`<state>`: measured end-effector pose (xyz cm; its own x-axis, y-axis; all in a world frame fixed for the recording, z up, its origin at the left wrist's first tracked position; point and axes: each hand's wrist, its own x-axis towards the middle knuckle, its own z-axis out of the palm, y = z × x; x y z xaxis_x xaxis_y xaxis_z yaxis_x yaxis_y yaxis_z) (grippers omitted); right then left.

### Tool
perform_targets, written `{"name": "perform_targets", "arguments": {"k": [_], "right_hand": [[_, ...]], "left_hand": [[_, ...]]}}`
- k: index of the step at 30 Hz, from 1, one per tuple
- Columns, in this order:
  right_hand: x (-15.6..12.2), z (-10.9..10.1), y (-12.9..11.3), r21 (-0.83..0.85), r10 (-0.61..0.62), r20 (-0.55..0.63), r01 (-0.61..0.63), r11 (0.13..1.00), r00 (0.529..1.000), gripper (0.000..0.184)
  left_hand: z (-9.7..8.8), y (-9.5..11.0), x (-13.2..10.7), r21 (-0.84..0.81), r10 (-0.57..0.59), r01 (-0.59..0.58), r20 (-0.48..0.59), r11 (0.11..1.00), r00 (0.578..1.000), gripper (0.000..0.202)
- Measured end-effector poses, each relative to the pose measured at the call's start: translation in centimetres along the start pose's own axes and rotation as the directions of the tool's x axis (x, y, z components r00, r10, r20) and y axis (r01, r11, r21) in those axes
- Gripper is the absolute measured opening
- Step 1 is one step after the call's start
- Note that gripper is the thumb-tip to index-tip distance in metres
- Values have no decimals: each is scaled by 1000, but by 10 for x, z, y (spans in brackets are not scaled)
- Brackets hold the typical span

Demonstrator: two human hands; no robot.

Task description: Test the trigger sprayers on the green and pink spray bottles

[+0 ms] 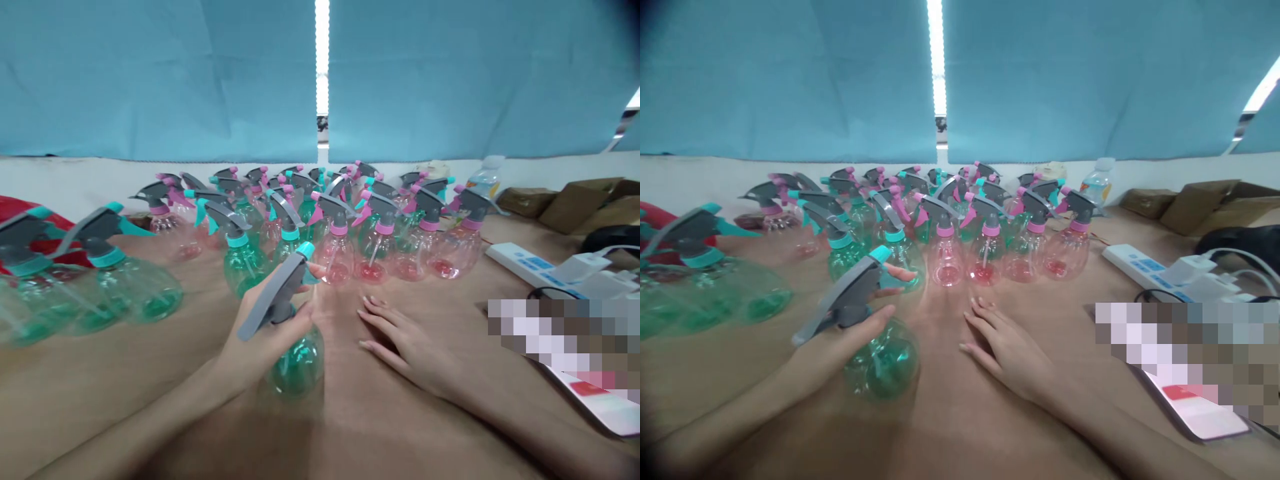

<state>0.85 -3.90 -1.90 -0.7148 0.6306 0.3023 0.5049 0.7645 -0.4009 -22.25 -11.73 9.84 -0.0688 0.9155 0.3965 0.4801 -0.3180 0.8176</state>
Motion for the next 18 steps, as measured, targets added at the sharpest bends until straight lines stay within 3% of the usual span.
{"name": "perform_targets", "arguments": {"k": [8, 14, 18], "right_hand": [[1, -6, 2, 15, 4, 66, -5, 1000, 998, 52], [-1, -6, 5, 40, 41, 105, -45, 998, 994, 55], [-1, -5, 6, 58, 40, 101, -46, 997, 994, 53]], "left_hand": [[-2, 1, 2, -47, -94, 99, 104, 994, 990, 44], [-1, 4, 0, 39, -74, 73, 50, 997, 996, 44], [-3, 3, 0, 23, -85, 84, 75, 996, 994, 44]]}}
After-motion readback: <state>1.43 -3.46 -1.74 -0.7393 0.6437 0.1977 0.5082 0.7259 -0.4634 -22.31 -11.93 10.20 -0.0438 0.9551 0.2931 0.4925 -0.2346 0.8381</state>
